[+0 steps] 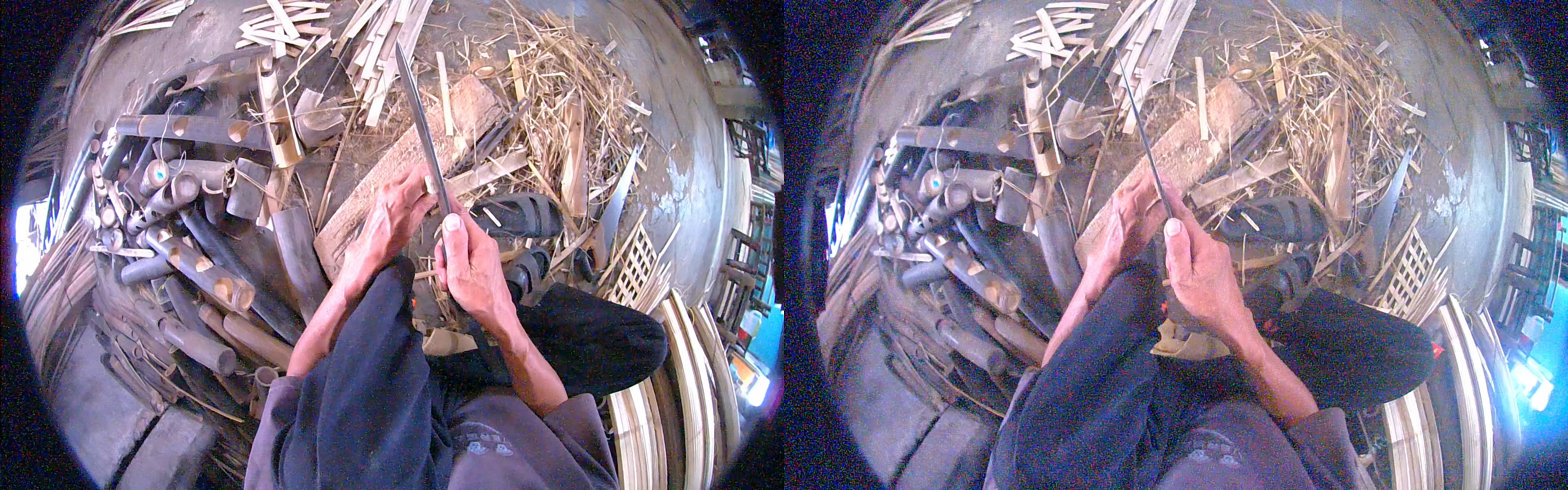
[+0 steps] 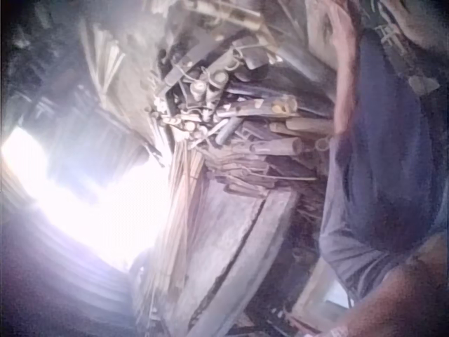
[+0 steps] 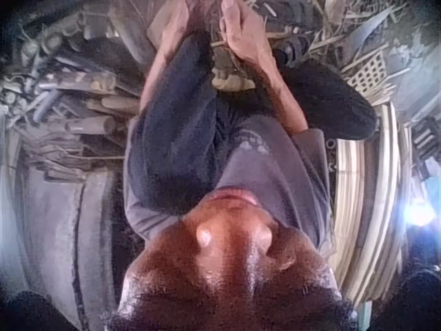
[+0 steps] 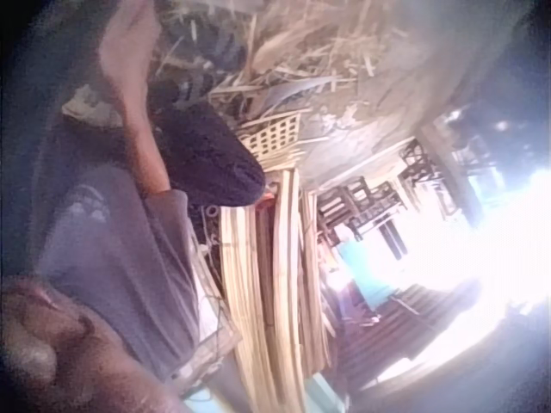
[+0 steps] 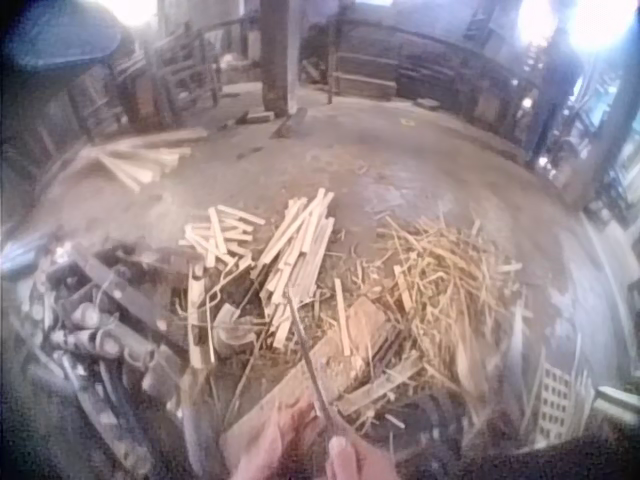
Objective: The person sits on the floor and uses a knife to shave thin strips from a small piece of wood. They repeatedly hold the wood and draw the knife along its surface to remove thin layers, then inspect the piece and continue shaving.
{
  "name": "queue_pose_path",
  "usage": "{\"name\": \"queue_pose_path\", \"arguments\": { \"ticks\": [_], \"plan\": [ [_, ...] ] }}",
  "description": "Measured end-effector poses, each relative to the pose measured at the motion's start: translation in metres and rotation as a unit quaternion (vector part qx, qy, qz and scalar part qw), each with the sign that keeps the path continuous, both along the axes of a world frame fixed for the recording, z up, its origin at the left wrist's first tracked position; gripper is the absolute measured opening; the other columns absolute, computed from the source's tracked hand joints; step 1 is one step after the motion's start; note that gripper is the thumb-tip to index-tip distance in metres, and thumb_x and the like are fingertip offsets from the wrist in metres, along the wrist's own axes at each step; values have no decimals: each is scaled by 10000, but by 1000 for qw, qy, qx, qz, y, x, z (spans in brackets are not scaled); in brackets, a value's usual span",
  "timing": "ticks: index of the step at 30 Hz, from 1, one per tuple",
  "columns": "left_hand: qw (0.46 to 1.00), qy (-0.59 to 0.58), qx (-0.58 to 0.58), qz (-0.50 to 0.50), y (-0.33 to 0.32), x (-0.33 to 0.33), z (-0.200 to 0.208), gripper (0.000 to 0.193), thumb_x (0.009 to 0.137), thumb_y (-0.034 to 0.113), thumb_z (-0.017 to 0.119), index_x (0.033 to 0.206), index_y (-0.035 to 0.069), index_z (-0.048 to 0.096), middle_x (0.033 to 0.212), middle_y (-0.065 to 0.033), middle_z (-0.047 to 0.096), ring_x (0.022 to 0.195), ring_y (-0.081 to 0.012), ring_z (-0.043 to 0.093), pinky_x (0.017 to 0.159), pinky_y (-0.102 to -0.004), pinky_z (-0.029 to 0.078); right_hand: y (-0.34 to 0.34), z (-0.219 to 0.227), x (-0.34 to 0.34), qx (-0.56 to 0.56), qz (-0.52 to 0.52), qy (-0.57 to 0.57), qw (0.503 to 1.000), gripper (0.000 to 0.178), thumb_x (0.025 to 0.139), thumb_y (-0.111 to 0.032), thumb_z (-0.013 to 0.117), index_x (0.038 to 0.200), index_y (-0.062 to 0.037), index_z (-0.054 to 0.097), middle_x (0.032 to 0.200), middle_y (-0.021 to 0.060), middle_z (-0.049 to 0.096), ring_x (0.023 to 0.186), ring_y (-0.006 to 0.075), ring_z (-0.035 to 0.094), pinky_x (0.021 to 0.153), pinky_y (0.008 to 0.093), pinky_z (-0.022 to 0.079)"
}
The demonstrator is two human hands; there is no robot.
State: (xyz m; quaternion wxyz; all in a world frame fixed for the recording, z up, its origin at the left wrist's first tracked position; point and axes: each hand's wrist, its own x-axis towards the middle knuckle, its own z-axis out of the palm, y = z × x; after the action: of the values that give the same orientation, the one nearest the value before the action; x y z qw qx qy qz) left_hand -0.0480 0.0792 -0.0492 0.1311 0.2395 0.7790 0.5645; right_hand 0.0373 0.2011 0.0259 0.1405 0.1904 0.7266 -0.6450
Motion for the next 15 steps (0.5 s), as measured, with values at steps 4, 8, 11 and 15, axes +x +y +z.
{"name": "queue_pose_path", "arguments": {
  "ticks": [4,8,11,15],
  "plan": [
    [998,44,31,16,4,-4,-2,246,832,39,589,1070,25,530,956,-197,592,895,-408,590,750,-446,476,1,1,-3,5,-3,2,1000,446,1015,-288,380,1449,-188,362,600,26,436,565,95,428,542,300,429],
    [999,25,2,25,-11,8,-9,268,830,26,591,1090,22,524,959,-203,585,889,-418,582,739,-448,475,-6,-5,-3,-12,7,-7,1000,442,1006,-270,379,1438,-180,377,622,35,449,569,100,431,538,295,423],
    [998,36,21,36,4,-5,-3,277,822,20,596,1088,15,519,945,-207,579,876,-422,575,719,-449,475,4,-4,-7,10,12,2,1000,454,998,-267,379,1443,-176,363,701,110,527,608,147,478,622,340,452],
    [999,-22,-17,41,-8,1,16,247,860,80,568,1091,12,514,940,-208,572,888,-410,577,727,-453,459,-1,2,-7,15,45,-8,999,453,996,-263,375,1441,-181,360,808,181,590,641,180,528,675,342,472]
  ]
}}
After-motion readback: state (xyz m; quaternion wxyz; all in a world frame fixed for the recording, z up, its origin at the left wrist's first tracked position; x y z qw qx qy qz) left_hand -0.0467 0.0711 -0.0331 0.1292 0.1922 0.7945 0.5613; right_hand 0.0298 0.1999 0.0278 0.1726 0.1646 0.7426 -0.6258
